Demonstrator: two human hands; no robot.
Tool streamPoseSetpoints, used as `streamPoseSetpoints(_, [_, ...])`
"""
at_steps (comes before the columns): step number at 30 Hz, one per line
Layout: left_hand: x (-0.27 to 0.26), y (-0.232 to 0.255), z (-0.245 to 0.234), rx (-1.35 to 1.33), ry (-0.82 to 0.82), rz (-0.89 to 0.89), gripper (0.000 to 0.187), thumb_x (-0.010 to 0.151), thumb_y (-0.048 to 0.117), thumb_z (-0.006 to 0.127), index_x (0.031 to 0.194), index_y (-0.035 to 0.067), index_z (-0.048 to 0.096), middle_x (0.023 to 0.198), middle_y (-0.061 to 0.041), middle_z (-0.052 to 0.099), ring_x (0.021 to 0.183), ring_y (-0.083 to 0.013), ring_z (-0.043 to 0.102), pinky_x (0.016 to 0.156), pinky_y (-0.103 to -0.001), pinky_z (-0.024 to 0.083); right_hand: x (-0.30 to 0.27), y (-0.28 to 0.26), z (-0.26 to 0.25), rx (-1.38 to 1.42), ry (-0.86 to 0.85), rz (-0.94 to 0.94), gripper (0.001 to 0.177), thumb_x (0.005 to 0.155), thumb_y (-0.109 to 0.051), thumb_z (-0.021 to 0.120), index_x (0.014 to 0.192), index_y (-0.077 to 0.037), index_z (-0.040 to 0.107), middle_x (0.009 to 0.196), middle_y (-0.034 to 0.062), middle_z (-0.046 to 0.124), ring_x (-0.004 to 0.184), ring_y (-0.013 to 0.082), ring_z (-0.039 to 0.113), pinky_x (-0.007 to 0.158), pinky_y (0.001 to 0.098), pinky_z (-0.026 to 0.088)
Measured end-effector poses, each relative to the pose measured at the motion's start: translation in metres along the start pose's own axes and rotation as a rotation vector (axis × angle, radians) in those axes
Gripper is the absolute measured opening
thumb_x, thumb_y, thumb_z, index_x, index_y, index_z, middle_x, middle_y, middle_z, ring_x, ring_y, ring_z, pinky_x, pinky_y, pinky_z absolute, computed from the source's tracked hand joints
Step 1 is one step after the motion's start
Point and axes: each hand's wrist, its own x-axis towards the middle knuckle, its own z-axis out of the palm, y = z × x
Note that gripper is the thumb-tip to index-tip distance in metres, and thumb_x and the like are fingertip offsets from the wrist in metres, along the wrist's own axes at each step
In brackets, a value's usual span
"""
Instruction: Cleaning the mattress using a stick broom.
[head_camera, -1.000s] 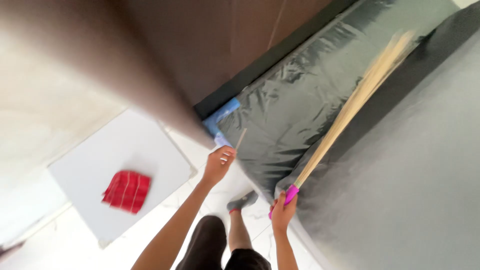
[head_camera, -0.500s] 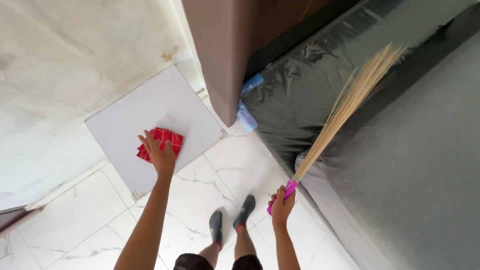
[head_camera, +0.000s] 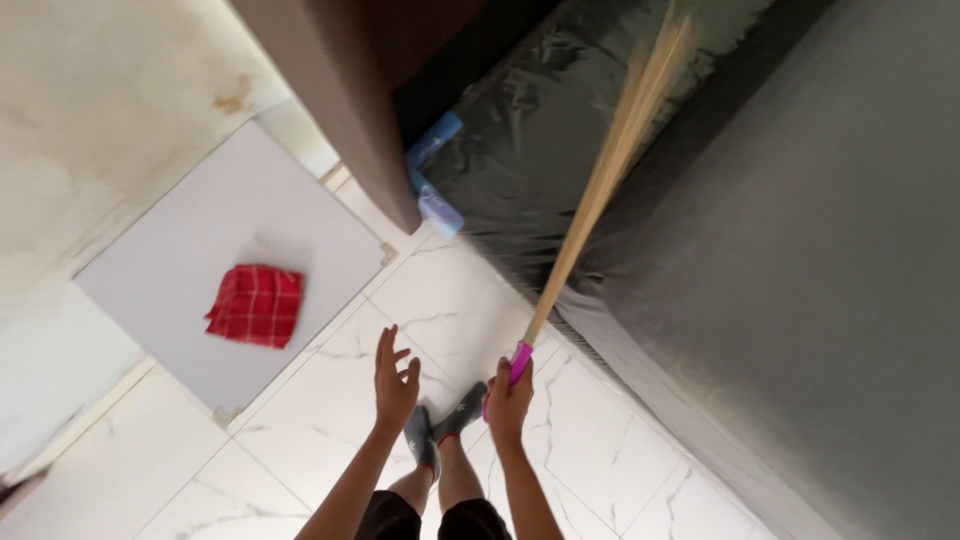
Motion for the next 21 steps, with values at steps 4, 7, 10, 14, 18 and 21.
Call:
streamPoseSetpoints(4, [0.033,0.057,0.050,-0.033,-0.096,0.041,0.069,0.096,0.001,0.060,0.158,0.013,0.031,0.163,-0.012,0.036,0.121,-0.0261,0.065,0.078,-0.031,0.064,0.022,0.025,-0.016,-0.010,0.044,-0.114,0.037,0.099,-0.017,0.054,0.136,-0.011,0.051,0.059,-0.0006,0.047,0.044,0.0061,0.040,0.036,0.0247,0.033])
streamPoseSetpoints(7, [0.059,0.096,0.077,-0.103,-0.142,0.082,0.068,0.096,0.001,0.059,0.158,0.013,0.031,0.162,-0.011,0.038,0.121,-0.0254,0.065,0.079,-0.032,0.063,0.043,0.079,-0.036,0.081,0.068,0.085,0.017,0.102,-0.018,0.055,0.113,-0.006,0.050,0.061,0.0004,0.048,0.044,0.0095,0.044,0.037,0.0275,0.035])
streamPoseSetpoints(10, [0.069,0.117,0.092,-0.158,-0.179,0.114,0.068,0.096,0.001,0.058,0.158,0.013,0.032,0.162,-0.011,0.038,0.121,-0.0244,0.065,0.081,-0.032,0.062,0.035,0.076,-0.037,0.120,0.067,0.375,0.020,0.103,-0.019,0.056,0.091,-0.004,0.051,0.063,0.0018,0.050,0.043,0.0132,0.047,0.036,0.0305,0.039])
streamPoseSetpoints(14, [0.074,0.114,0.094,-0.165,-0.287,0.087,0.066,0.097,0.003,0.058,0.157,0.013,0.033,0.161,-0.009,0.039,0.121,-0.0229,0.064,0.082,-0.033,0.060,0.006,0.030,-0.016,0.138,0.075,0.231,0.011,0.102,-0.019,0.056,0.097,-0.009,0.054,0.063,0.0010,0.049,0.045,0.0102,0.047,0.037,0.0287,0.037])
streamPoseSetpoints(18, [0.097,0.095,0.083,-0.090,-0.421,0.030,0.063,0.097,0.006,0.058,0.155,0.014,0.035,0.159,-0.008,0.042,0.122,-0.0224,0.063,0.082,-0.034,0.061,-0.002,0.002,0.009,0.044,0.142,0.035,0.017,0.100,-0.021,0.054,0.116,-0.018,0.058,0.059,0.0005,0.050,0.043,0.0075,0.044,0.038,0.0261,0.035])
streamPoseSetpoints(21, [0.119,0.066,0.072,-0.037,-0.488,0.063,0.060,0.098,0.008,0.058,0.153,0.014,0.037,0.158,-0.008,0.043,0.123,-0.0227,0.062,0.084,-0.035,0.061,0.018,0.111,0.010,0.096,0.182,0.271,0.020,0.104,-0.020,0.055,0.099,-0.001,0.055,0.057,0.0042,0.053,0.042,0.0110,0.047,0.038,0.0281,0.038])
